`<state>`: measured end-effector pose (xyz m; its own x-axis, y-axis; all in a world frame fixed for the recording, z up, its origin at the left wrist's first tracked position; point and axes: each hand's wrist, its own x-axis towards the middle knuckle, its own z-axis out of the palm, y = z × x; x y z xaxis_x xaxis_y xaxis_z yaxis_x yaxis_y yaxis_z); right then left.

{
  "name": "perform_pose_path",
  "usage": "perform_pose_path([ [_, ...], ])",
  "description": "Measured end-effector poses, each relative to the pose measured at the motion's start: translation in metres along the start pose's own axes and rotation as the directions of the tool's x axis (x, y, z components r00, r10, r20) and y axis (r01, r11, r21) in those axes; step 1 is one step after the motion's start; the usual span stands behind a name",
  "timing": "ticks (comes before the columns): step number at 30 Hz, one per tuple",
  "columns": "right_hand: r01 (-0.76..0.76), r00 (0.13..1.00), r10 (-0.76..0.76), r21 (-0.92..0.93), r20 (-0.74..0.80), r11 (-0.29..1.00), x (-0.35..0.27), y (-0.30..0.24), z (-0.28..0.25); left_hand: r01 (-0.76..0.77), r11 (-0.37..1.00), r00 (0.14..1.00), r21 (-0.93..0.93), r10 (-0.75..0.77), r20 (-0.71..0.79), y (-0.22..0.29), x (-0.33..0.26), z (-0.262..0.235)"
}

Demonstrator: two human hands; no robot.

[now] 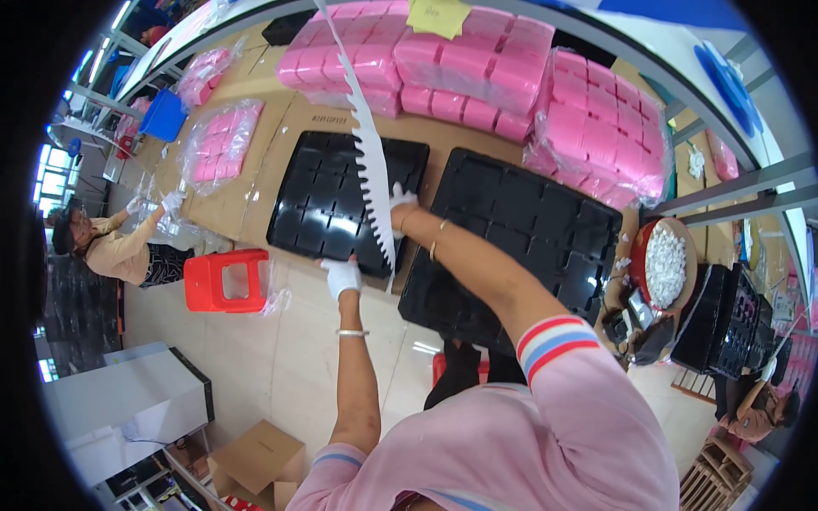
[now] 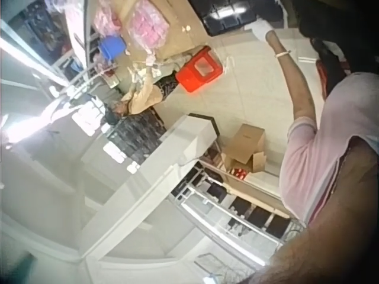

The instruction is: The person assembles small white plastic clips and pink foam blocks into a black plastic tray by hand.

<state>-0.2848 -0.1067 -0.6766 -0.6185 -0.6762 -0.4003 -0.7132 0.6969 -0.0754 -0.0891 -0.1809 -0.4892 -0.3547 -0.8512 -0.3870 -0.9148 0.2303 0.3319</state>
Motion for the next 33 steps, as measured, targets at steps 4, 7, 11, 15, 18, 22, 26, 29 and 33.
perform_pose_path([
  [4, 0.611, 0.731, -0.387, 0.286, -0.562, 0.738, -0.004, 0.002, -0.017, 0.008, 1.000, 1.000, -0.023, -0.009, -0.029, -0.031, 0.010, 0.005],
  [7, 0.286, 0.939, -0.343, 0.585, -0.016, 0.759, 0.000, 0.108, -0.073, -0.062, 0.996, 0.994, -0.061, 0.067, 0.088, 0.033, -0.008, 0.015],
  [11, 0.201, 0.974, -0.225, 0.521, -0.017, 0.830, -0.087, -0.003, -0.153, 0.038, 0.999, 0.999, -0.038, -0.039, -0.018, -0.017, -0.023, -0.034],
  [15, 0.685, 0.728, -0.416, 0.603, -0.544, 0.409, -0.194, 0.006, -0.216, -0.598, 0.510, 0.640, -0.618, 0.768, 0.016, -0.037, -0.032, -0.035],
  [18, 0.436, 0.853, -0.383, 0.888, -0.354, 0.149, -0.252, -0.002, -0.217, -0.480, 0.402, 0.533, -0.780, 0.840, 0.104, -0.024, -0.047, -0.044],
  [22, 0.350, 0.885, -0.324, 0.937, -0.334, -0.011, -0.295, 0.000, -0.221, -0.453, 0.492, 0.350, -0.743, 0.865, 0.359, 0.008, -0.099, -0.087],
  [26, 0.321, 0.874, -0.377, 0.946, -0.308, -0.029, -0.308, -0.005, -0.217, -0.436, 0.590, 0.383, -0.680, 0.805, 0.453, 0.001, -0.139, -0.101],
  [29, 0.238, 0.909, -0.315, 0.960, -0.273, -0.147, -0.324, -0.010, -0.219, -0.121, 0.533, 0.577, -0.837, 0.724, 0.378, 0.000, -0.178, -0.096],
  [33, 0.212, 0.977, -0.056, 0.973, -0.208, 0.089, -0.361, 0.002, -0.206, -0.113, 0.425, 0.737, -0.898, 0.642, 0.212, -0.013, -0.176, -0.069],
])
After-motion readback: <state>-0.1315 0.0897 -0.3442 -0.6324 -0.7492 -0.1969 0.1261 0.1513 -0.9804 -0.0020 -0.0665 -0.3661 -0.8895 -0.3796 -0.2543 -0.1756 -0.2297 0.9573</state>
